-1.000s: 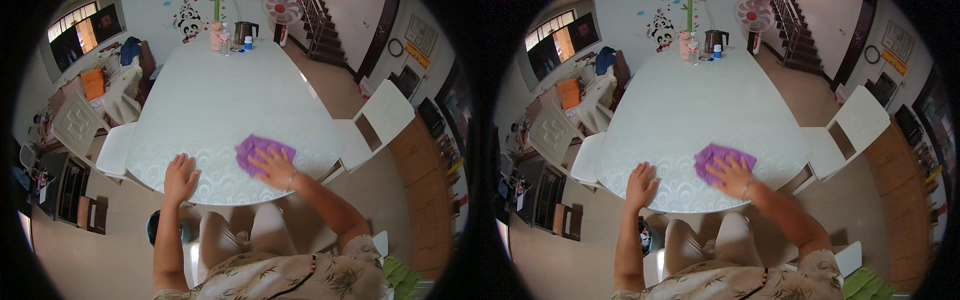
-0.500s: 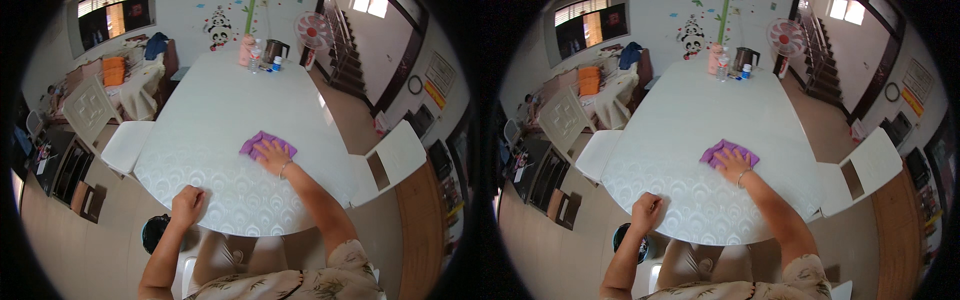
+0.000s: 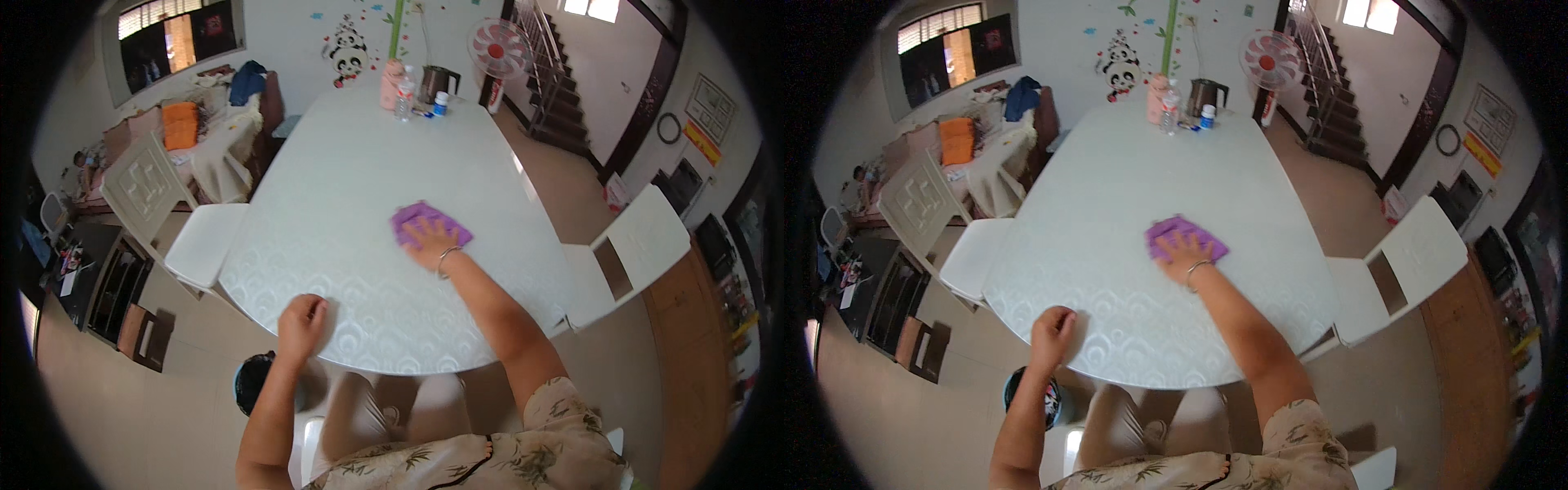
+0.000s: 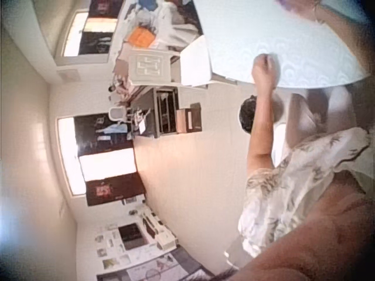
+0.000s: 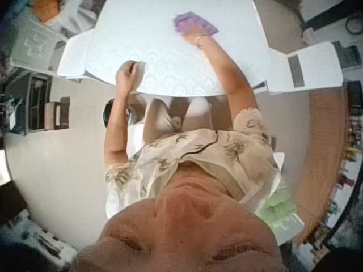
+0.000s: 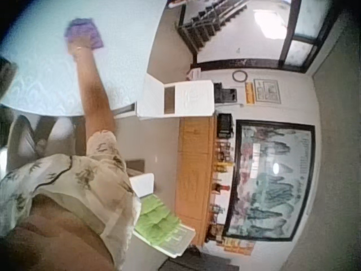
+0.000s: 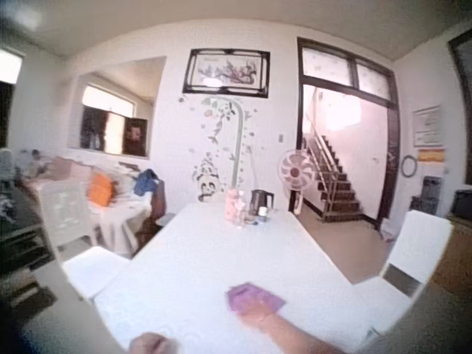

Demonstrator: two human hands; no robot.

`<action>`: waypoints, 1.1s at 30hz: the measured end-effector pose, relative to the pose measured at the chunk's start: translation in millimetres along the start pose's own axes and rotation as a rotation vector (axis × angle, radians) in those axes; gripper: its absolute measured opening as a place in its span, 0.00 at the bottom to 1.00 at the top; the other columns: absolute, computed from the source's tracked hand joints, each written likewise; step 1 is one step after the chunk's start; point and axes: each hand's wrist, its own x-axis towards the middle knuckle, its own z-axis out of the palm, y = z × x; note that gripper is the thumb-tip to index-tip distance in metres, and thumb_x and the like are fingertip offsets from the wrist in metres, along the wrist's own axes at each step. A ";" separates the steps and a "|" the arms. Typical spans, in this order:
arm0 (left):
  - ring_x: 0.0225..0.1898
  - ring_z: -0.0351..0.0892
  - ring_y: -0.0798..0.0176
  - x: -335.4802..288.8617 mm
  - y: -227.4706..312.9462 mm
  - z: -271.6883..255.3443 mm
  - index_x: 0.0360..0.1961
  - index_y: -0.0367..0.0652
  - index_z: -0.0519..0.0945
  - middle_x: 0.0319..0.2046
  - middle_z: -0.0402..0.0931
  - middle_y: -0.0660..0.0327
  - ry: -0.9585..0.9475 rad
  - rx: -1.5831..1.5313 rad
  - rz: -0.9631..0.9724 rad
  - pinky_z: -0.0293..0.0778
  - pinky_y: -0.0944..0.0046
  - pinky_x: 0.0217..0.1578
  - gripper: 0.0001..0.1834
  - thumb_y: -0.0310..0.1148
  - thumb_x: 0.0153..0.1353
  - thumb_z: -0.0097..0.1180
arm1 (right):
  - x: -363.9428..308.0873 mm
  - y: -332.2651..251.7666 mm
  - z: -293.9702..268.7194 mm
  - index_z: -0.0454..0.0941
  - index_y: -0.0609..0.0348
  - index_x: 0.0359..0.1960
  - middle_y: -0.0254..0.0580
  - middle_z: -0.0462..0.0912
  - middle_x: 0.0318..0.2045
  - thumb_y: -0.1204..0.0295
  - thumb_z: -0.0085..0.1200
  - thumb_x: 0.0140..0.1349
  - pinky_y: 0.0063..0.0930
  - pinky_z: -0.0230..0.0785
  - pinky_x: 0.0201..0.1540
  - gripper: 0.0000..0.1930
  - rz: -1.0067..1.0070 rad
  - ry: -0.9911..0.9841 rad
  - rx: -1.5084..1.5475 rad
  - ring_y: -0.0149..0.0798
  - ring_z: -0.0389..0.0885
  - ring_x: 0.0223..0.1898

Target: The person wipes a white dining table with a purple cloth. They move a black kettle, a pink water bottle, a clear water bottle, and small containers to the side to clean underneath, then wipe the entire surface.

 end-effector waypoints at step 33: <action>0.26 0.75 0.66 -2.3 7.5 0.2 0.35 0.34 0.82 0.28 0.79 0.57 -0.063 -0.019 0.051 0.71 0.66 0.29 0.09 0.31 0.62 0.58 | -224.0 199.4 65.8 0.73 0.39 0.59 0.43 0.71 0.62 0.58 0.46 0.64 0.59 0.56 0.60 0.21 0.329 0.605 -0.031 0.55 0.68 0.60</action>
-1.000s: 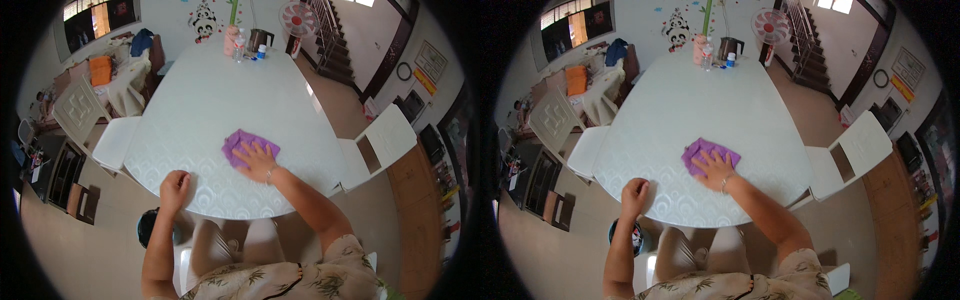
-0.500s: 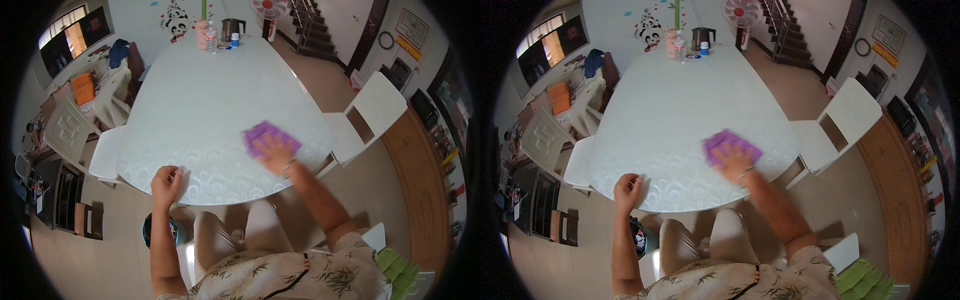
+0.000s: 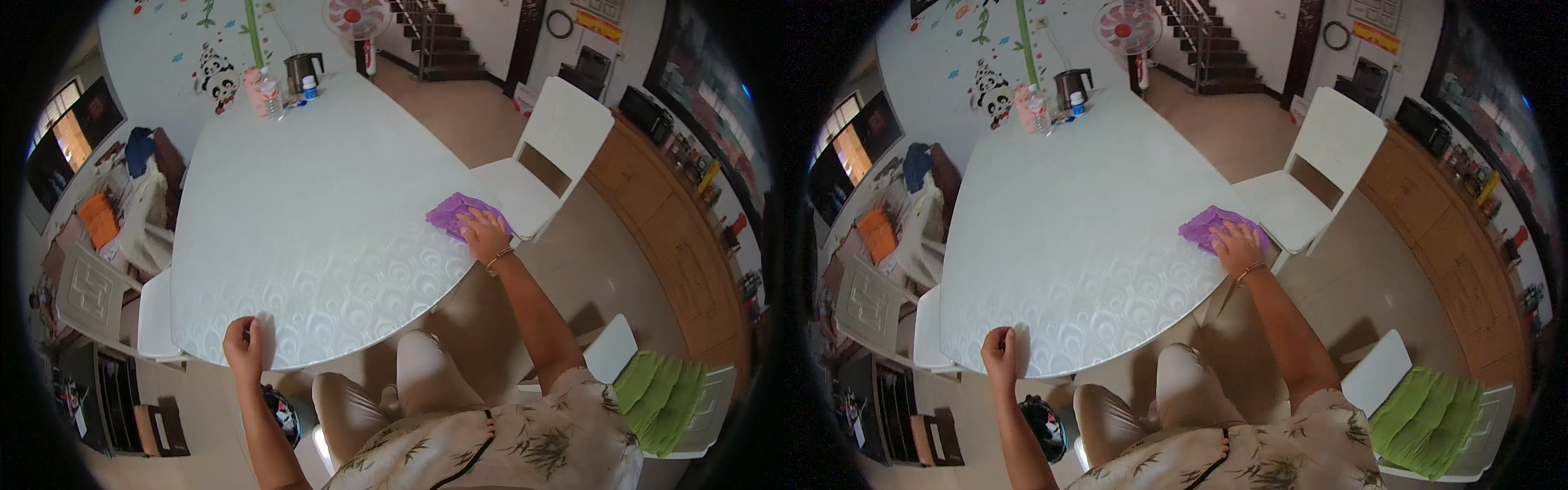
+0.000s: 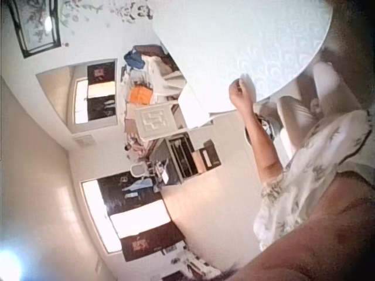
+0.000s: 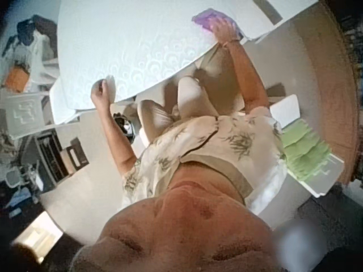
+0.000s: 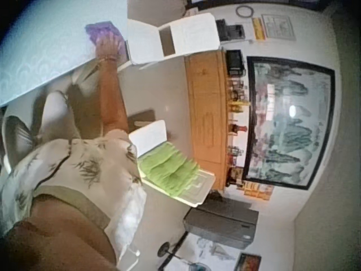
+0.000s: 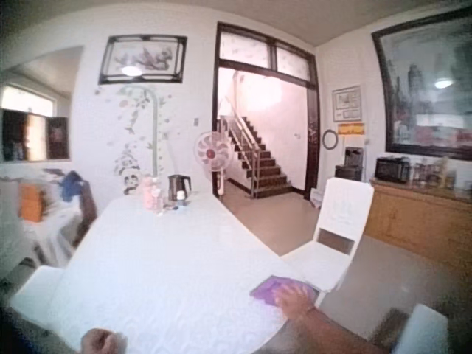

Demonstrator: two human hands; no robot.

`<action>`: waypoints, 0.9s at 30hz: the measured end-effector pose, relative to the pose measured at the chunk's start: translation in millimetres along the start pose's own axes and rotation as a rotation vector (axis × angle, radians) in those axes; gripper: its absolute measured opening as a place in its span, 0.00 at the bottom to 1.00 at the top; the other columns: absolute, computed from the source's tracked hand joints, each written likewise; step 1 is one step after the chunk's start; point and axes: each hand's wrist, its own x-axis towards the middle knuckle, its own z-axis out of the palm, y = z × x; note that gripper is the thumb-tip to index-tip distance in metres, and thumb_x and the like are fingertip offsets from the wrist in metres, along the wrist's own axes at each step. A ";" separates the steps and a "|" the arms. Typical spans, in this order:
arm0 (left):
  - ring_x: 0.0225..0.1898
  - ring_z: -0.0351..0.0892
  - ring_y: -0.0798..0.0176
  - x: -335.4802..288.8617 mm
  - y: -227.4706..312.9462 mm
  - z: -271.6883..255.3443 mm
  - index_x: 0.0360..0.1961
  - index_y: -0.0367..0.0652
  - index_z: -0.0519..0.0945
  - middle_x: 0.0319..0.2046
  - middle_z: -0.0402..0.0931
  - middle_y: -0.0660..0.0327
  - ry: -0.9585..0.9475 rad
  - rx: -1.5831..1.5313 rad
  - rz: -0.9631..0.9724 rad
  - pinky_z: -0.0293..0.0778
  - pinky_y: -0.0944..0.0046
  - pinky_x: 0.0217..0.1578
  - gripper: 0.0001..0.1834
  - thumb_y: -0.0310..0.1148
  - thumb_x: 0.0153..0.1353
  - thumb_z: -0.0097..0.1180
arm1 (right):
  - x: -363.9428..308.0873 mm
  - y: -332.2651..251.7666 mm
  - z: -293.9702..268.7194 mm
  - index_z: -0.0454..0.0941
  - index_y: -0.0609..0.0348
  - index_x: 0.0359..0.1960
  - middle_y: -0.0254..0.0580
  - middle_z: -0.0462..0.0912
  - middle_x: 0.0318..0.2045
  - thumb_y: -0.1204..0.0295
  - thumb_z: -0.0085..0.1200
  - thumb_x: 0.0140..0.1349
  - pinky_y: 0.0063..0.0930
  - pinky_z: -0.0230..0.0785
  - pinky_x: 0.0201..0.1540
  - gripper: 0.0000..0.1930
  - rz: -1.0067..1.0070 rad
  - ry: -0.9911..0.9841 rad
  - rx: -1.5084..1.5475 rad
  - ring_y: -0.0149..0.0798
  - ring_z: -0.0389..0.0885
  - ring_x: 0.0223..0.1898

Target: The person wipes a white dining table with a purple cloth. They move a black kettle, a pink water bottle, a clear water bottle, and small containers to the side to clean underneath, then wipe the entire surface.

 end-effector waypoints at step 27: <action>0.46 0.75 0.44 -0.5 -1.1 -5.2 0.37 0.38 0.80 0.45 0.76 0.47 0.036 0.184 0.234 0.71 0.52 0.48 0.13 0.27 0.49 0.64 | 228.6 -7.3 59.0 0.48 0.27 0.73 0.37 0.41 0.75 0.46 0.31 0.69 0.59 0.37 0.72 0.30 0.144 -0.598 -0.095 0.55 0.40 0.74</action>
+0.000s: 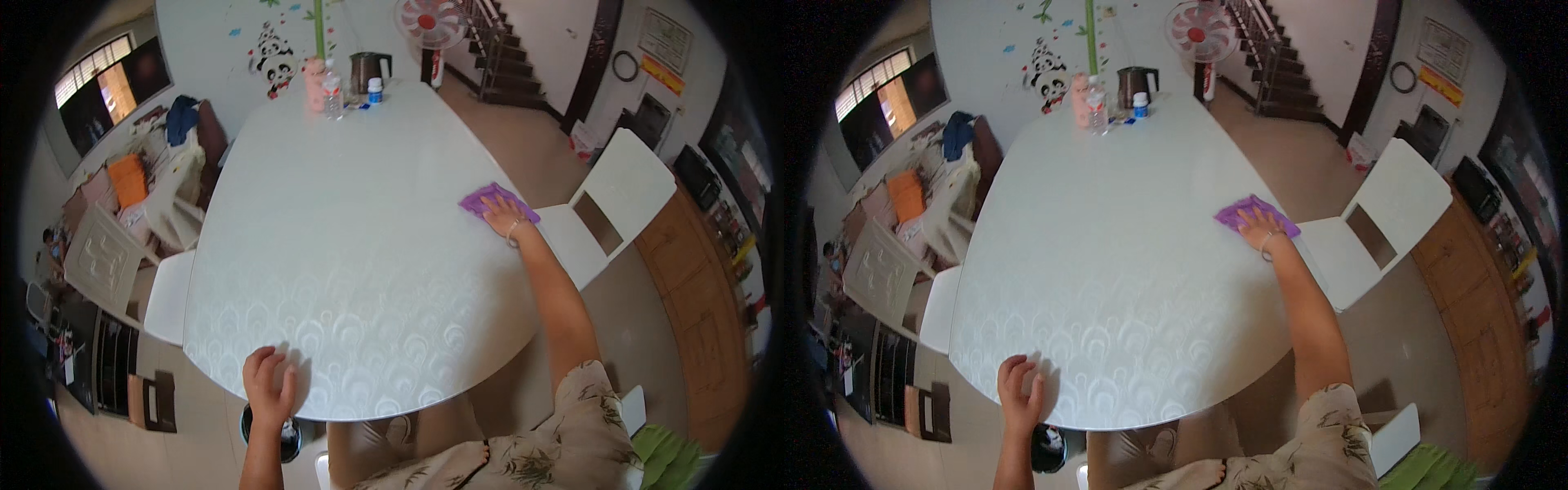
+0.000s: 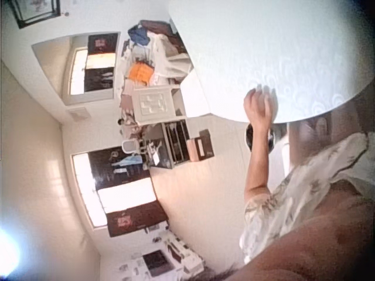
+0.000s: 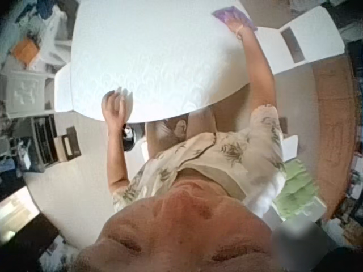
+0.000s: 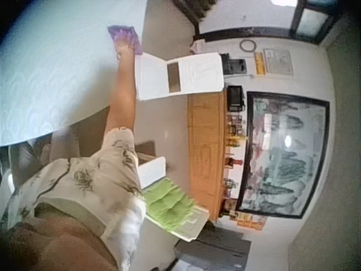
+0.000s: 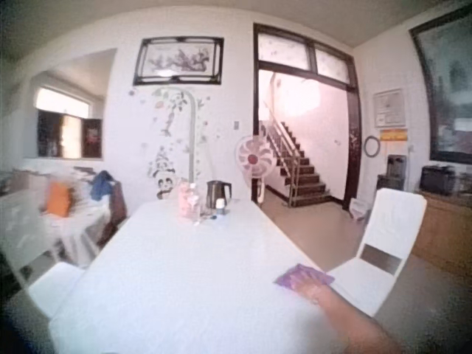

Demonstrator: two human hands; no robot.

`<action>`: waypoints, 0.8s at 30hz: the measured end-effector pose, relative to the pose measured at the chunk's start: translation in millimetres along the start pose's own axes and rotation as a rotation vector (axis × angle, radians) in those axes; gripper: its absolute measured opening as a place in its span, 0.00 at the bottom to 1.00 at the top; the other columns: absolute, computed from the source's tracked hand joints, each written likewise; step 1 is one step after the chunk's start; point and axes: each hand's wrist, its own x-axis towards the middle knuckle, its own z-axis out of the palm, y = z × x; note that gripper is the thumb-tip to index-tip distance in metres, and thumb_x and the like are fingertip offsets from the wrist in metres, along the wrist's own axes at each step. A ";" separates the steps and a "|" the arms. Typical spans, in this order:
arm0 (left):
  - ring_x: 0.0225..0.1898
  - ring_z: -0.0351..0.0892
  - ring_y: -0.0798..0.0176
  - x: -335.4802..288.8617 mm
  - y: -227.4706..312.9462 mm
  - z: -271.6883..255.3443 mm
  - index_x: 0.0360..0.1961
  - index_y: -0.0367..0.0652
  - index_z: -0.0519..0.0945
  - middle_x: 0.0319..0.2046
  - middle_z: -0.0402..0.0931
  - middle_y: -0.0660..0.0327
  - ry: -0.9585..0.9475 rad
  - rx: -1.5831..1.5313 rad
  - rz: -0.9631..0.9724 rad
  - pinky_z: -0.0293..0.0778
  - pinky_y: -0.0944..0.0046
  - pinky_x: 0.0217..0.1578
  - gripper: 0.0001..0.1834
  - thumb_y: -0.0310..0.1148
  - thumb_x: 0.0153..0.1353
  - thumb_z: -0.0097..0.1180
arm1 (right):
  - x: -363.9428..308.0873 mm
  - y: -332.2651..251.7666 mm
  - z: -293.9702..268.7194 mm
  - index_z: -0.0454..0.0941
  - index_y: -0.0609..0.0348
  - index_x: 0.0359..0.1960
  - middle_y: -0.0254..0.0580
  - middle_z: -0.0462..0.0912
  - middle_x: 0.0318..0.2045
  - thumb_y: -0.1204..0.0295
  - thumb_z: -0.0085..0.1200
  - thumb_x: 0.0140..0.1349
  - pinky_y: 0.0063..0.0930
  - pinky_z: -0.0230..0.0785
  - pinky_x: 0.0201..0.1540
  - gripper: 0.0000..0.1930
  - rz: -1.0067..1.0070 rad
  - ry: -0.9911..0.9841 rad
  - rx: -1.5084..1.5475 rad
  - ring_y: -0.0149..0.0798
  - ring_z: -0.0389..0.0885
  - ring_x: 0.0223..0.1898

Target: The person wipes a white dining table with a purple cloth. They move a black kettle, a pink water bottle, a clear water bottle, and small containers to the side to clean underneath, then wipe the entire surface.

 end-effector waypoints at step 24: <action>0.48 0.76 0.44 2.6 3.5 -5.0 0.40 0.37 0.80 0.45 0.77 0.48 0.007 -0.048 -0.098 0.73 0.53 0.49 0.14 0.29 0.52 0.63 | -234.2 -138.4 31.0 0.65 0.36 0.66 0.46 0.61 0.67 0.57 0.52 0.62 0.64 0.47 0.64 0.28 -1.039 0.065 0.032 0.56 0.57 0.66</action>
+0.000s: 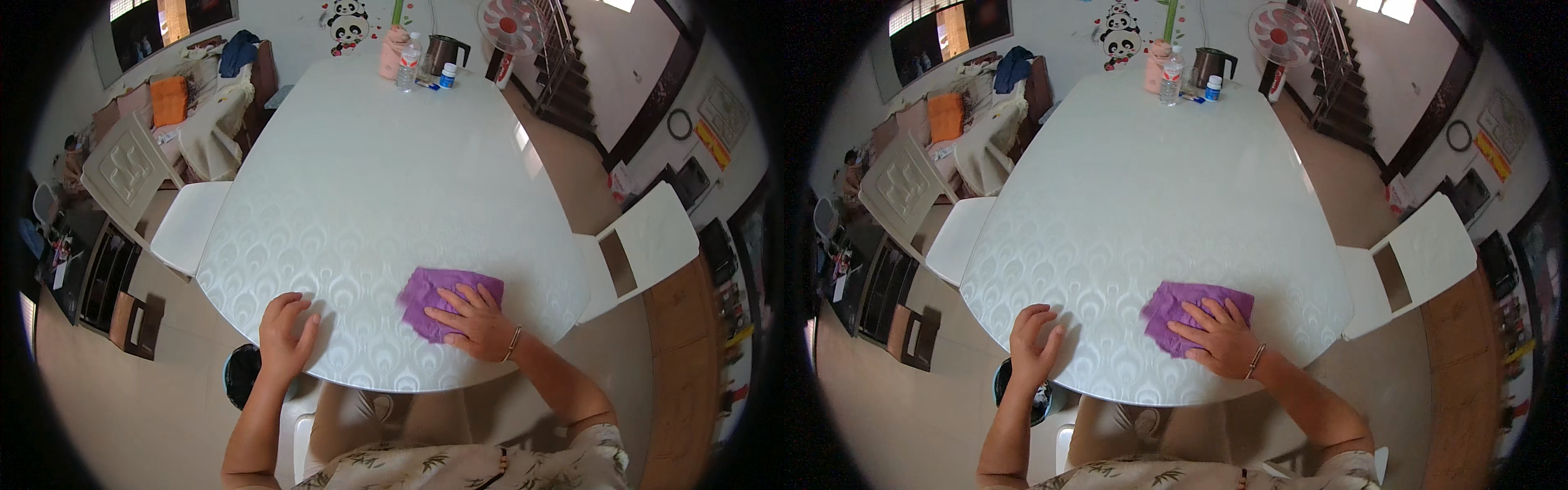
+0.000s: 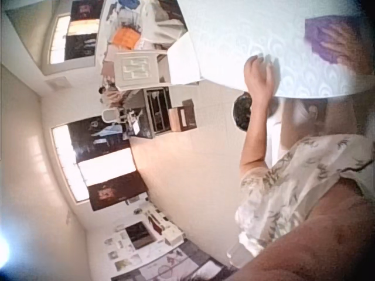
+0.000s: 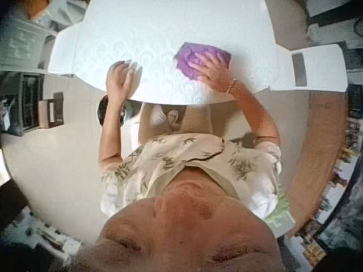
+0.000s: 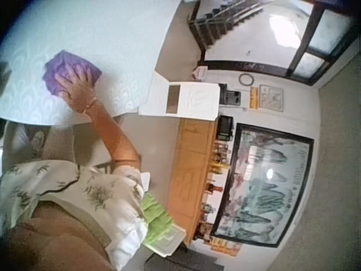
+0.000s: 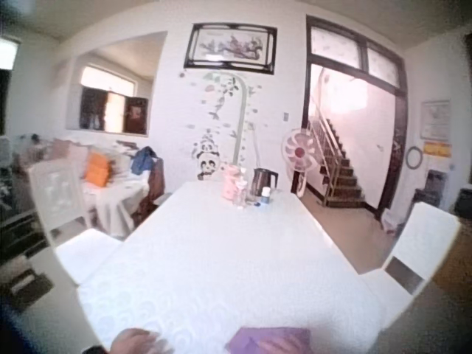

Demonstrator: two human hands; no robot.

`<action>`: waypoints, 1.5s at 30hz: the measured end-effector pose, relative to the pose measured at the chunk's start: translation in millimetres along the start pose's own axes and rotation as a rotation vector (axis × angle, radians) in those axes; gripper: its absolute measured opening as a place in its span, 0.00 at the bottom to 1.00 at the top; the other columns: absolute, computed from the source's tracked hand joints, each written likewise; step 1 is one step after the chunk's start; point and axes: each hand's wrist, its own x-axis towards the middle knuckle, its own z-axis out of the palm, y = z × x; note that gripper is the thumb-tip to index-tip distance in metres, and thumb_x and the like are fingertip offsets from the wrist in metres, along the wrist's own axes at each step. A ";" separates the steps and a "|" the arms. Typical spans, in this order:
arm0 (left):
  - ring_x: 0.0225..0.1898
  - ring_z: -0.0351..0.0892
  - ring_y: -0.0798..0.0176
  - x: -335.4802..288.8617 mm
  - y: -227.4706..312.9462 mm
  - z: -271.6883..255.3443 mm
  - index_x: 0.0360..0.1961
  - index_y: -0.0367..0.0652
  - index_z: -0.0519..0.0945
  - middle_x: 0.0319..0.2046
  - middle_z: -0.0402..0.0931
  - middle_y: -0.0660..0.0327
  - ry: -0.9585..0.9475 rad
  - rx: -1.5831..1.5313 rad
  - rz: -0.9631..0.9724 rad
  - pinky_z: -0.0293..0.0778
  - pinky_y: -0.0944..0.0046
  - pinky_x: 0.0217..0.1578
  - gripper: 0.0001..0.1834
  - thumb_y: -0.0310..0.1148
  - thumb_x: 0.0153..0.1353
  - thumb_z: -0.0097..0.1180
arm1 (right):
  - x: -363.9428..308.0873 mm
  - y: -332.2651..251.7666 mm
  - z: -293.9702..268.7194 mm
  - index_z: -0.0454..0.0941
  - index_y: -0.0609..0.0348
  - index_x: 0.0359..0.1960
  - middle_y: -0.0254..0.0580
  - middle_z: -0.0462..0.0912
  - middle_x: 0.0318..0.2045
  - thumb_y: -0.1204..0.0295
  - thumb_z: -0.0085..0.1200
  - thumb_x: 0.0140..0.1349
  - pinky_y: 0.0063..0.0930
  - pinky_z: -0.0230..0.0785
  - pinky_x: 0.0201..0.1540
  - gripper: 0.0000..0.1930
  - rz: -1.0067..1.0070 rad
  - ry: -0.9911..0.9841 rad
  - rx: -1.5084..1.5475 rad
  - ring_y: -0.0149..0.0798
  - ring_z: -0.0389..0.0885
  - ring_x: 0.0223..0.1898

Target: The person wipes a white dining table with a purple cloth. They move a black kettle, a pink water bottle, a clear water bottle, and small containers to the side to clean underneath, then wipe the entire surface.

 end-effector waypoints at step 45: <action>0.47 0.77 0.43 7.3 -9.1 7.9 0.38 0.35 0.80 0.42 0.78 0.46 -0.028 -0.170 0.000 0.73 0.53 0.49 0.11 0.29 0.54 0.62 | 171.1 82.4 5.7 0.53 0.31 0.72 0.36 0.49 0.74 0.49 0.36 0.69 0.60 0.36 0.71 0.29 0.609 0.015 0.007 0.50 0.44 0.73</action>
